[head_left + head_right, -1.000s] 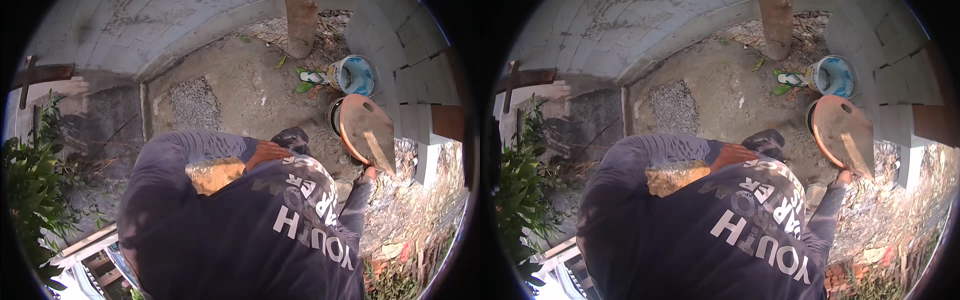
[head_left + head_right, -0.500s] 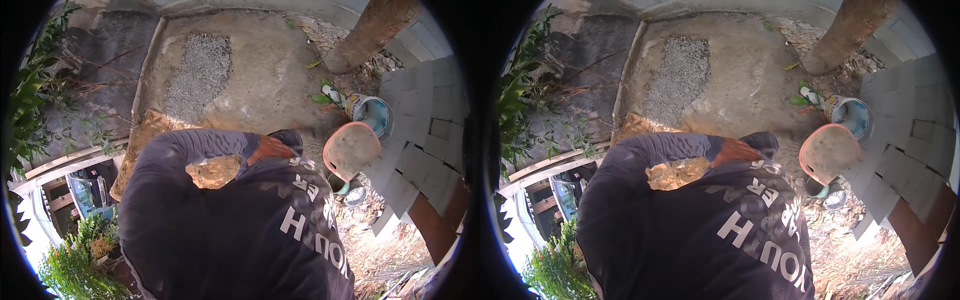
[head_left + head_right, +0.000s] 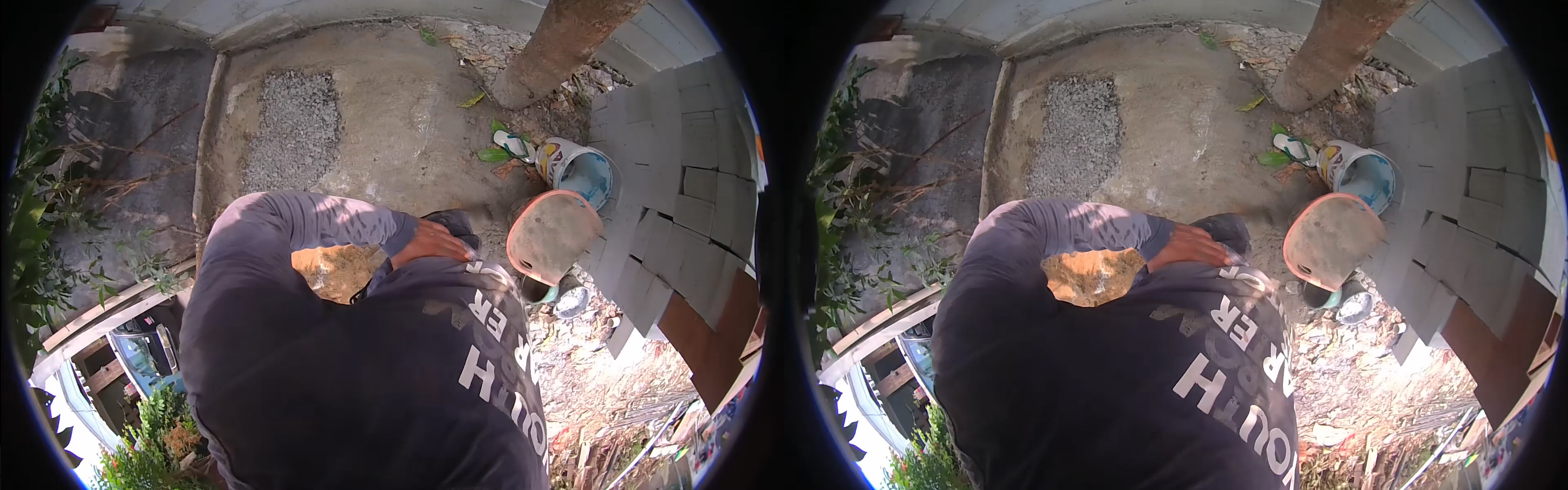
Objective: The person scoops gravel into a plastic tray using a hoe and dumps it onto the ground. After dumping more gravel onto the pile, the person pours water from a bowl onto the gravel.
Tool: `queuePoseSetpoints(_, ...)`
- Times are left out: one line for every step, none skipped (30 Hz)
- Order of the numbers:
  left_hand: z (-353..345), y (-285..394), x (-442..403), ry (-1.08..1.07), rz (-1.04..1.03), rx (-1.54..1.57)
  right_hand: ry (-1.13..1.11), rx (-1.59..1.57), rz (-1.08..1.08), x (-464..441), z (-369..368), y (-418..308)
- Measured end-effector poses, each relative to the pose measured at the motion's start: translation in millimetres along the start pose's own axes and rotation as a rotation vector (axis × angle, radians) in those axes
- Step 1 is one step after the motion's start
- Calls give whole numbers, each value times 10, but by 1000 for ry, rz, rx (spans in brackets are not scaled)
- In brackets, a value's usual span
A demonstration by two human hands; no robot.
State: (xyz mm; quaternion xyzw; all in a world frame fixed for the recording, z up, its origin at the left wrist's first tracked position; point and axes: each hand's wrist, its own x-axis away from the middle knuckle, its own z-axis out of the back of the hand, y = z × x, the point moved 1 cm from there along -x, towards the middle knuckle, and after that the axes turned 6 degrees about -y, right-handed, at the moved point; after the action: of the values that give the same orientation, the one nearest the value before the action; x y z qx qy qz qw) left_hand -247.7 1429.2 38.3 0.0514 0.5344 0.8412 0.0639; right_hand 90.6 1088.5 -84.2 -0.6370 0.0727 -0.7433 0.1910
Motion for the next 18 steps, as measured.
queuePoseSetpoints(13,-29,-16,-14,12,9,16,-12,-14,49,4,33)
queuePoseSetpoints(23,-49,-34,-28,22,21,29,-28,-27,101,-11,73)
queuePoseSetpoints(38,-74,-68,-46,14,37,41,-46,-38,139,-48,119)
queuePoseSetpoints(117,-82,-113,-67,6,48,50,-65,-49,190,-92,140)
queuePoseSetpoints(156,-97,-164,-88,-2,63,53,-80,-60,237,-172,161)
queuePoseSetpoints(135,-186,-213,-88,-45,47,56,-95,-60,245,-210,162)
queuePoseSetpoints(86,-321,-250,-90,-88,27,57,-111,-62,250,-292,149)
queuePoseSetpoints(83,-398,-297,-91,-132,4,55,-124,-54,254,-381,135)
queuePoseSetpoints(73,-459,-335,-87,-154,17,57,-137,-46,255,-440,115)
queuePoseSetpoints(75,-478,-375,-81,-176,29,56,-146,-38,242,-491,78)
queuePoseSetpoints(82,-493,-416,-77,-196,39,57,-154,-26,228,-545,34)
queuePoseSetpoints(78,-499,-476,-129,-165,-5,55,-160,-12,218,-599,-22)
queuePoseSetpoints(77,-508,-553,-180,-135,-55,59,-169,9,180,-605,-75)
queuePoseSetpoints(106,-473,-626,-224,-112,-71,65,-171,25,161,-609,-127)
queuePoseSetpoints(139,-438,-699,-269,-89,-89,72,-176,50,145,-616,-176)
queuePoseSetpoints(254,-330,-759,-311,-75,-79,86,-178,71,121,-638,-212)
queuePoseSetpoints(361,-262,-838,-356,-67,-80,106,-178,98,95,-584,-248)
queuePoseSetpoints(401,-273,-902,-370,-148,-75,132,-189,117,107,-588,-252)
